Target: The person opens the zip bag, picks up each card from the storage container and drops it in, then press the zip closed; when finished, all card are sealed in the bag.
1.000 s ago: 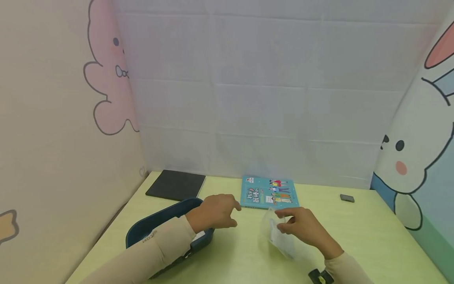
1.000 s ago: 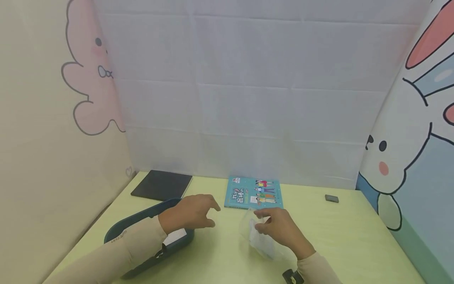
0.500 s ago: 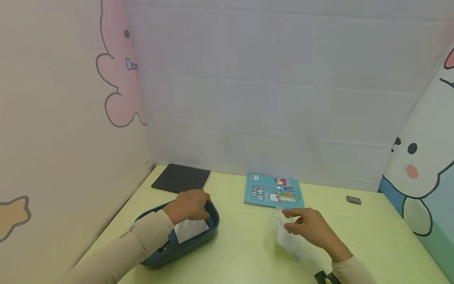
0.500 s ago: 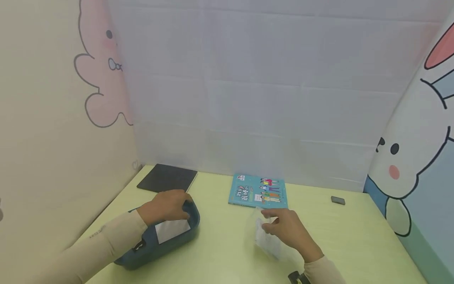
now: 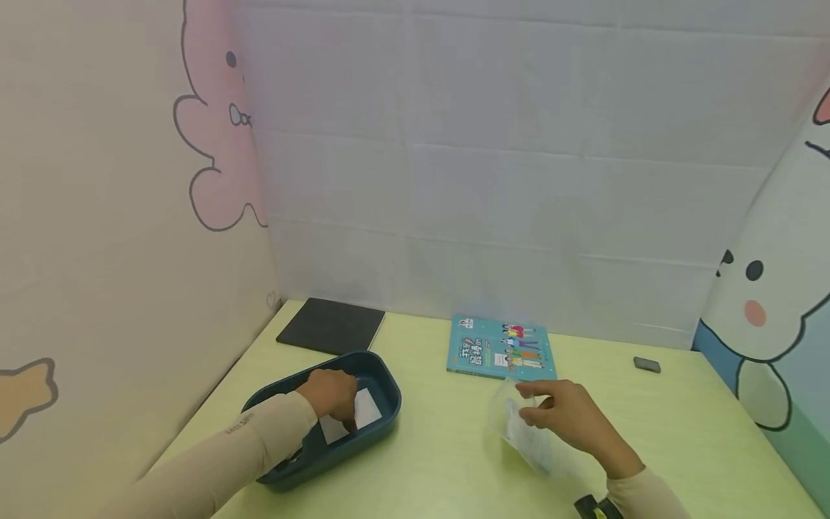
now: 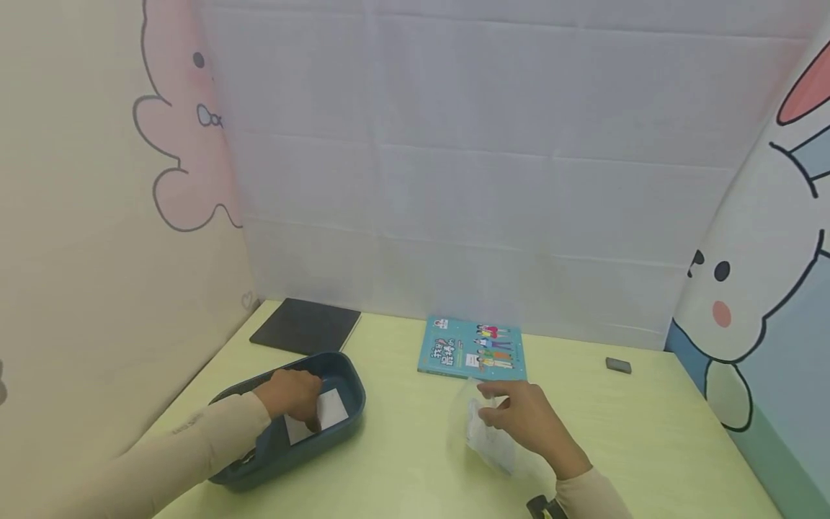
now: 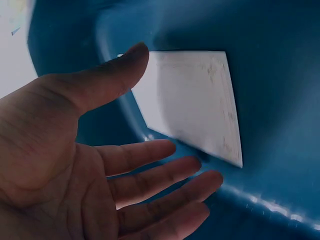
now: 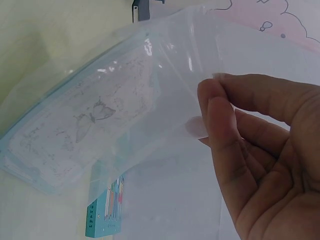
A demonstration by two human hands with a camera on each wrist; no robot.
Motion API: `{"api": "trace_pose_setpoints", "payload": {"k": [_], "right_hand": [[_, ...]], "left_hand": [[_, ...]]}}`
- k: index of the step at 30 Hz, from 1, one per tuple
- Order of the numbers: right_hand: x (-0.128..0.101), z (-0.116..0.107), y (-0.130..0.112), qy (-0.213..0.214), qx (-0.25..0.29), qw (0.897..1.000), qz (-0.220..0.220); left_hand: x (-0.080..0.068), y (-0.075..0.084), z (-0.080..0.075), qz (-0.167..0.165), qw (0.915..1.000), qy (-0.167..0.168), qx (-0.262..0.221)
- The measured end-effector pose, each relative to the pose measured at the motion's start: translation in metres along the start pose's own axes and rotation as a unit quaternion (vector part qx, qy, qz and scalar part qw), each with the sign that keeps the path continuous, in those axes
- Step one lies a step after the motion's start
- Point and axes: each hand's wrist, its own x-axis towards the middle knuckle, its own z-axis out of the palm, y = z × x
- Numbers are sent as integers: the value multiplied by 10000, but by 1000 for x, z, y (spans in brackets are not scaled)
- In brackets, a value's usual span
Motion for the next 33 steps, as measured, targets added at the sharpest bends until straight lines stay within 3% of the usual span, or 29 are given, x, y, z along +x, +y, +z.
{"api": "trace_pose_setpoints", "payload": {"k": [5,11,19,28,33], "right_hand": [[0,0,-1,15,9,10000,-11],[1,0,-1,57,31,9999,96],[1,2,3,16,97,9999,108],[2,3,0,-12,77,9999,66],[3,4,0,22,-3,10000,49]], "left_hand": [[4,1,9,-11,9997,-62,217],[13,0,15,-58,9997,169,182],[17,-2,16,-123,9998,126,55],[15,-1,16,-78,9992,219,318],[14,0,15,-23,9998,200,28]]}}
